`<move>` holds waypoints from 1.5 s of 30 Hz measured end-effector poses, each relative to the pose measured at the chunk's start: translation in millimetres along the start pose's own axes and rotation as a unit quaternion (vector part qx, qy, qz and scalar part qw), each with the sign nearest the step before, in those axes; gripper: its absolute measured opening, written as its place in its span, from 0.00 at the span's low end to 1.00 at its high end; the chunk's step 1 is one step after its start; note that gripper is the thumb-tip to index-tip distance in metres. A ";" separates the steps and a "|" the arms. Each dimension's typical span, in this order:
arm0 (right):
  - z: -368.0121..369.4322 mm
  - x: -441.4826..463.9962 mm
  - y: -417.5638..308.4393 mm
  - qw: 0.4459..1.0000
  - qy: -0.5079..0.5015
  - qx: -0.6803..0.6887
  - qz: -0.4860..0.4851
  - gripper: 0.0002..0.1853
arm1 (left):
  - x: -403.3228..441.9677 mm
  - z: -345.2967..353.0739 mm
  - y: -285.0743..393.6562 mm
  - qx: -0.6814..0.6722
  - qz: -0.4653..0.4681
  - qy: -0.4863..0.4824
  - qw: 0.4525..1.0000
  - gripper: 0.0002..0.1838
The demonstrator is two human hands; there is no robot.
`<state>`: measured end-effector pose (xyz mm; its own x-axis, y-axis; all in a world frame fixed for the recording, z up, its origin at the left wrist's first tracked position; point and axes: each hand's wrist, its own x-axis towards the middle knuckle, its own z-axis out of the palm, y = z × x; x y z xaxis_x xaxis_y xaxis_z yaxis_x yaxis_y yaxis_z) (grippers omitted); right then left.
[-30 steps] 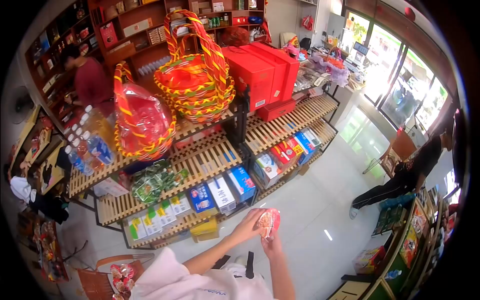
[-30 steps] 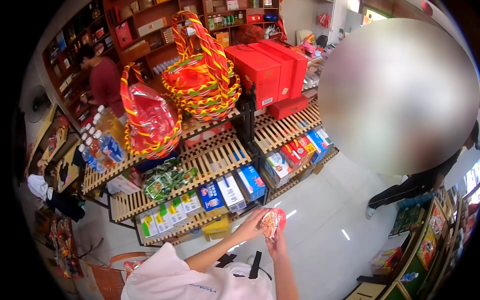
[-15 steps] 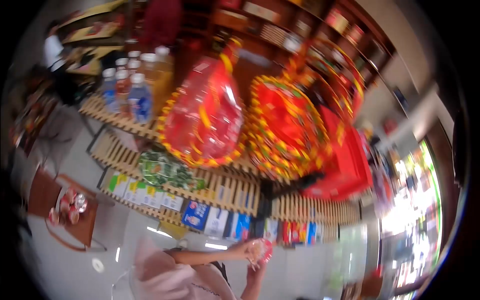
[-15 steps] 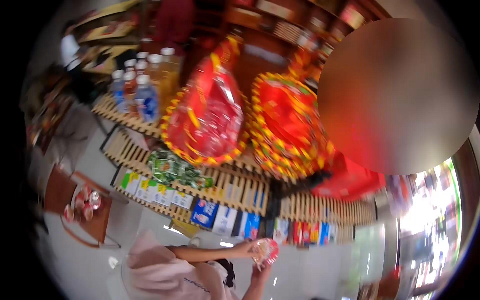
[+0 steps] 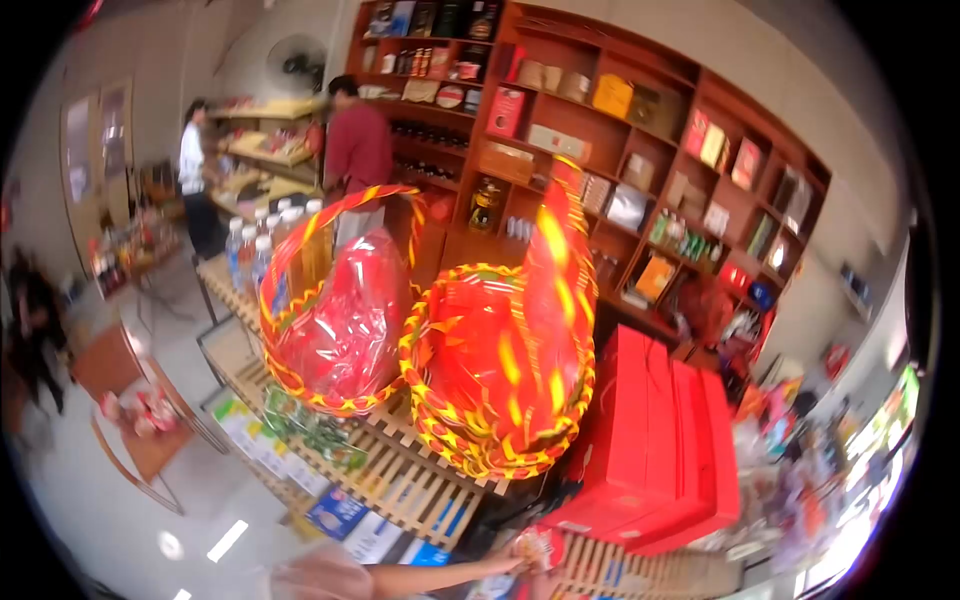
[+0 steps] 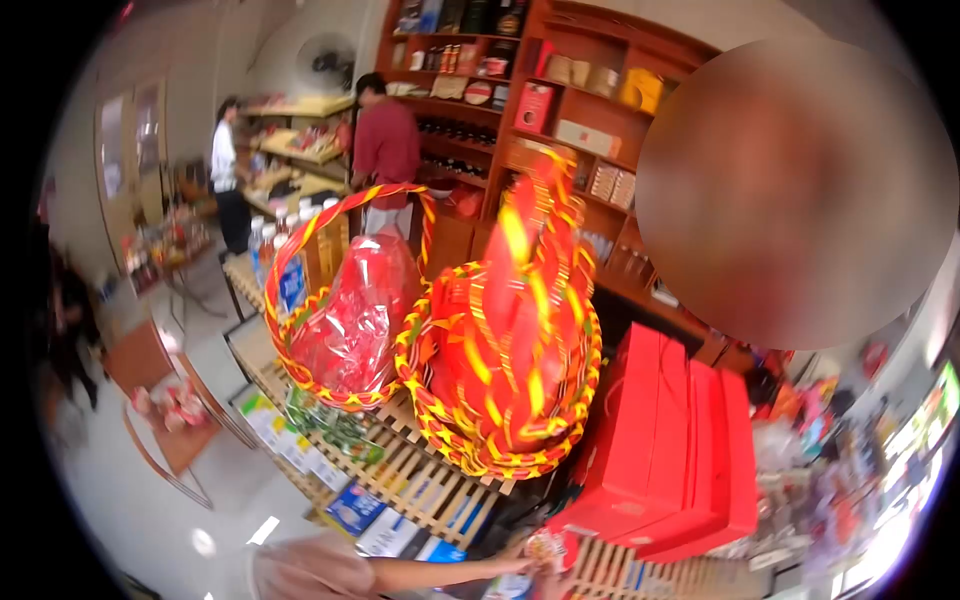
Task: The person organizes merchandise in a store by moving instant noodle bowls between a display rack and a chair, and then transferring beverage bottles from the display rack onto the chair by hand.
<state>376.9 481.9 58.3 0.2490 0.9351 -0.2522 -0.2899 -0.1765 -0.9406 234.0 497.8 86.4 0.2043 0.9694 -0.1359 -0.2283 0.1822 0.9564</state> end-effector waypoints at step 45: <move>474.6 -486.4 389.4 0.636 -0.359 -0.365 0.578 0.14 | -889.0 -170.1 -275.7 -0.380 -0.258 0.832 0.310 0.17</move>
<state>-295.7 104.2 -77.5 -0.3018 -0.0955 -0.9486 0.6760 -0.7231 -0.1422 -46.6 -386.2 -100.4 -0.2294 -0.5948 -0.7705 -0.8615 -0.2443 0.4451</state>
